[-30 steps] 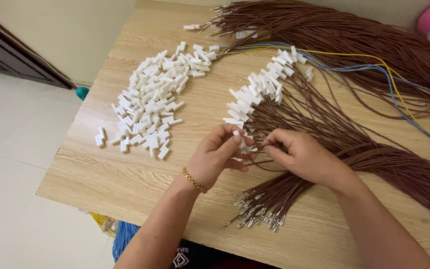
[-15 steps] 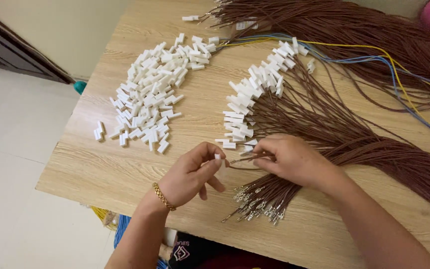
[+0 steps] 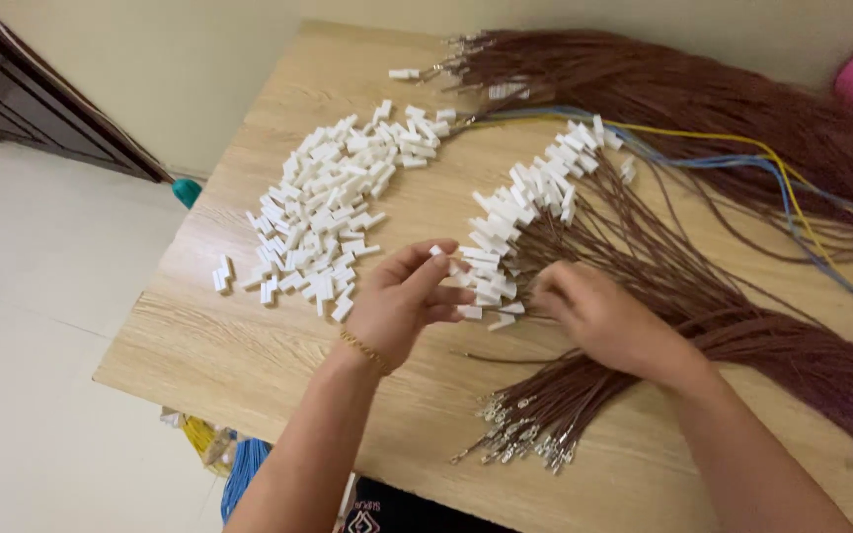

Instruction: The person repeatedly picks up small white plastic connectors and brown wires with metal tips from a wooden table. They insert the metal tips into the connectors by hand and place the assembled units back on the table.

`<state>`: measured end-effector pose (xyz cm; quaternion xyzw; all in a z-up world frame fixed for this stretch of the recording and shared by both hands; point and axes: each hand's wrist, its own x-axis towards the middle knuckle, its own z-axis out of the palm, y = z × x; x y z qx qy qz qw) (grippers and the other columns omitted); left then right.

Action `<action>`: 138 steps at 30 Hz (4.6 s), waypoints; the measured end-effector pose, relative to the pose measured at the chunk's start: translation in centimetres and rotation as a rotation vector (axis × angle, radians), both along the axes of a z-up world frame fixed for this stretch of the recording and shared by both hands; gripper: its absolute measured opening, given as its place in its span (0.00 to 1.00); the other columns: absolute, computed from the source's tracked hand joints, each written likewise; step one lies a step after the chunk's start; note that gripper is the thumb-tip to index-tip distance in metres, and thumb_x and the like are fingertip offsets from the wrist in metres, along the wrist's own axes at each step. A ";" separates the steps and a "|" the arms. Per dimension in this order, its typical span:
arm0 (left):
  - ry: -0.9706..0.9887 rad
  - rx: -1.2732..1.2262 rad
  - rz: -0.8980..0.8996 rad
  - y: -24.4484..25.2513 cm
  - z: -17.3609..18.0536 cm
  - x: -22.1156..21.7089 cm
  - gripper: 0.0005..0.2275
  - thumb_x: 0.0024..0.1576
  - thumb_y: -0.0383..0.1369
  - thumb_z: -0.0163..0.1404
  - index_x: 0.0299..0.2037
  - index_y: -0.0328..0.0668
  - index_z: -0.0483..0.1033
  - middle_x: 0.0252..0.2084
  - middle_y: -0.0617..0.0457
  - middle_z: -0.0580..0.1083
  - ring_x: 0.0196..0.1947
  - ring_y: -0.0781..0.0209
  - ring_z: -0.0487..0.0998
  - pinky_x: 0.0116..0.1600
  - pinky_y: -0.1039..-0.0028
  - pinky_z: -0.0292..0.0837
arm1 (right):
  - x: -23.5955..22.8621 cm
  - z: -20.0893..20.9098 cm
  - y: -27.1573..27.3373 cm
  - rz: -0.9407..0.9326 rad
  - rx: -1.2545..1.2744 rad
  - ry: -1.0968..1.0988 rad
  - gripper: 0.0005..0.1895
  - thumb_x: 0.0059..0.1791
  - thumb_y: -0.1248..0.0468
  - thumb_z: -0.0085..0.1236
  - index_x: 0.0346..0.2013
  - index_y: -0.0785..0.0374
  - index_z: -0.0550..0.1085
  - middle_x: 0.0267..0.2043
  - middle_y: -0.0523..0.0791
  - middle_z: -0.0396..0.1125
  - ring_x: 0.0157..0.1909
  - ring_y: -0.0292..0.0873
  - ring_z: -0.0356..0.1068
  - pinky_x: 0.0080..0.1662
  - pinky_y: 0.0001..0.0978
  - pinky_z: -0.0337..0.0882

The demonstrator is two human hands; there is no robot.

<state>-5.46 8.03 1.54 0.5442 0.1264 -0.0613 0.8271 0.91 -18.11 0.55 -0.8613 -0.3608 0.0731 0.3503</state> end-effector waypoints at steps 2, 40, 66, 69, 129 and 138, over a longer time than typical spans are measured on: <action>0.008 -0.154 0.004 -0.8 -0.9 1.7 0.12 0.62 0.32 0.50 0.53 0.38 0.73 0.43 0.51 0.78 0.36 0.58 0.83 0.37 0.71 0.79 | 0.2 1.5 -0.3 -0.093 0.066 0.143 0.10 0.55 0.59 0.50 0.38 0.64 0.71 0.33 0.43 0.70 0.37 0.42 0.70 0.42 0.35 0.71; -0.019 -0.526 -0.003 -6.2 -3.2 7.6 0.08 0.65 0.33 0.50 0.45 0.35 0.70 0.43 0.46 0.77 0.44 0.54 0.82 0.46 0.70 0.83 | 2.2 3.8 0.5 -0.452 0.321 0.175 0.10 0.50 0.59 0.59 0.35 0.65 0.76 0.27 0.39 0.70 0.29 0.30 0.64 0.32 0.27 0.67; 0.041 -0.510 -0.012 -6.3 -2.5 7.1 0.08 0.62 0.34 0.51 0.45 0.38 0.72 0.41 0.49 0.77 0.43 0.56 0.83 0.45 0.71 0.83 | 1.6 4.4 1.0 -0.509 0.267 0.142 0.10 0.48 0.59 0.62 0.31 0.65 0.76 0.20 0.38 0.66 0.22 0.30 0.59 0.24 0.27 0.61; 0.048 -0.477 -0.006 -6.6 -2.6 7.0 0.07 0.62 0.33 0.52 0.44 0.38 0.72 0.40 0.49 0.77 0.43 0.56 0.83 0.45 0.71 0.82 | 1.5 4.5 1.1 -0.551 0.197 0.110 0.12 0.48 0.59 0.63 0.31 0.66 0.76 0.19 0.41 0.66 0.21 0.32 0.59 0.25 0.29 0.61; -0.081 -0.527 -0.099 -4.8 -1.5 8.6 0.08 0.65 0.38 0.49 0.48 0.45 0.70 0.48 0.48 0.79 0.41 0.60 0.83 0.40 0.73 0.80 | 3.7 1.3 -0.1 -0.331 0.649 0.465 0.07 0.51 0.64 0.60 0.42 0.64 0.77 0.37 0.39 0.71 0.39 0.31 0.68 0.42 0.25 0.70; -0.008 -0.508 0.025 -5.3 -2.1 8.3 0.14 0.63 0.38 0.50 0.56 0.47 0.71 0.45 0.54 0.79 0.41 0.58 0.83 0.38 0.72 0.81 | 2.7 2.6 0.6 -0.452 0.457 0.355 0.07 0.50 0.62 0.63 0.36 0.64 0.79 0.31 0.39 0.70 0.32 0.32 0.65 0.36 0.26 0.69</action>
